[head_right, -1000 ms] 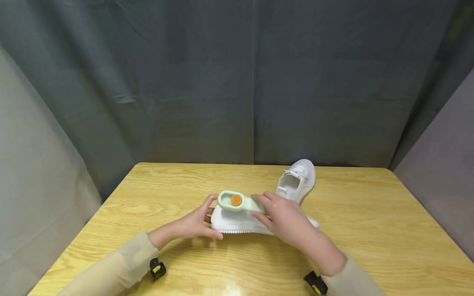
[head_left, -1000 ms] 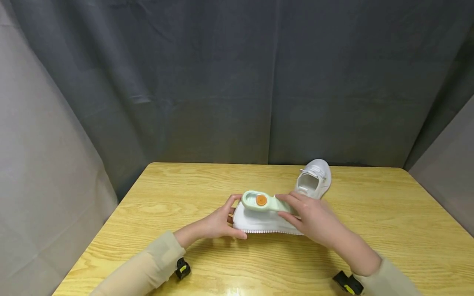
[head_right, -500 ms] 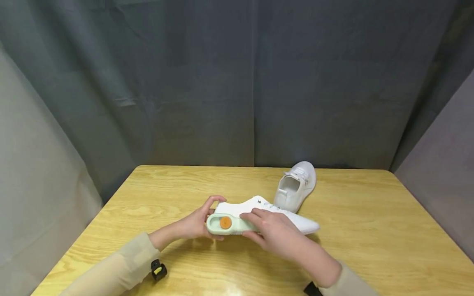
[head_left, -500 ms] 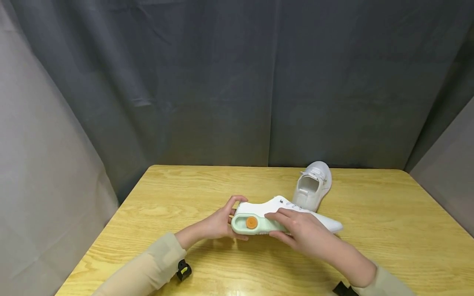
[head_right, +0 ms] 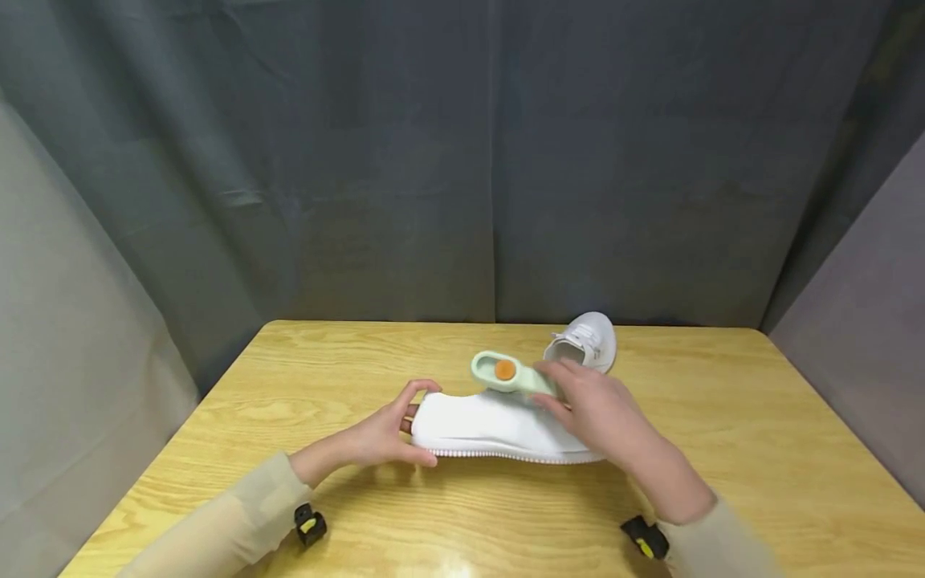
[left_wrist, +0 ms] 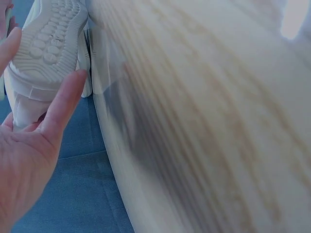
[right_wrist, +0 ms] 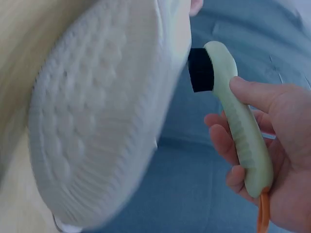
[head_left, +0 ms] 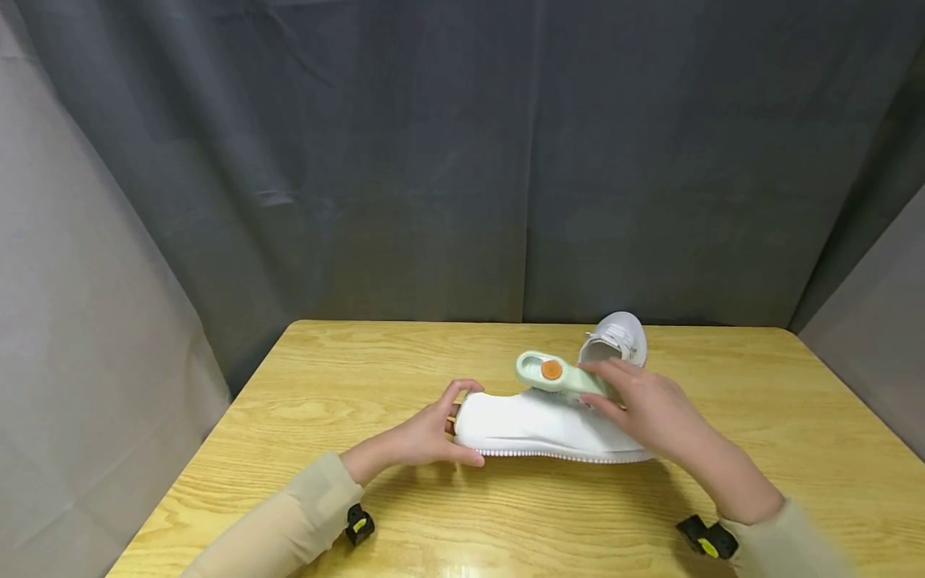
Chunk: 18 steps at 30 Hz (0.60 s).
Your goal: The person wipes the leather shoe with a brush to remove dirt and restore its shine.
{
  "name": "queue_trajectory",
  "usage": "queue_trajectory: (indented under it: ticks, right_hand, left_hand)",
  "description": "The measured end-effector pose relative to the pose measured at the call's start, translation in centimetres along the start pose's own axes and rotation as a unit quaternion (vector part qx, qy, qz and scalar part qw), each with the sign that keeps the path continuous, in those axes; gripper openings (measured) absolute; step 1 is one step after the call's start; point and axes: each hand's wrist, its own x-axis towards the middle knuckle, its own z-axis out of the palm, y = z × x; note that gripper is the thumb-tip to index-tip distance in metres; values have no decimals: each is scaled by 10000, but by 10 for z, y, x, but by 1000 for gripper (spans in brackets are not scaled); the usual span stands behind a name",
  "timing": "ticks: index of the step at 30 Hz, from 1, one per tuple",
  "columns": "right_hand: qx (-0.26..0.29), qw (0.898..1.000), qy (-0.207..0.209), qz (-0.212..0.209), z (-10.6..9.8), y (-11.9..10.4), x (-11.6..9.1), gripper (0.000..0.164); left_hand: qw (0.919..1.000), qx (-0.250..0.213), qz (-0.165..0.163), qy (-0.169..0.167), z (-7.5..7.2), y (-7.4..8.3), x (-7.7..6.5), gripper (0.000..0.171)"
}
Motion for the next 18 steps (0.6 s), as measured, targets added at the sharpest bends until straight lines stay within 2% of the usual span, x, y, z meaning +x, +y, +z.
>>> queue_trajectory:
  ticks: [1,3,7,12,15,18]
  right_hand:
    - [-20,9999,43,108,-3,3,0,39]
    - [37,9999,105,62,-6,4,-2,41]
    - [220,9972,189,-686,1,-6,-6,40]
    - [493,9861,181,-1575,16,-26,-11,33]
    - [529,9797,153,-1926,22,-33,-11,31]
    - [521,9769,101,-2068,27,-36,-10,32]
  left_hand:
    - [10000,-21,-2,-14,-1,0,0,87]
    - [10000,-58,-7,-39,-2,0,0,87]
    - [9999,-71,76,-101,-2,0,0,86]
    - [9997,-65,191,-170,-2,-1,0,88]
    - [9996,-1,205,-201,-4,-2,0,88]
    - [9995,77,226,-227,-7,-3,0,87]
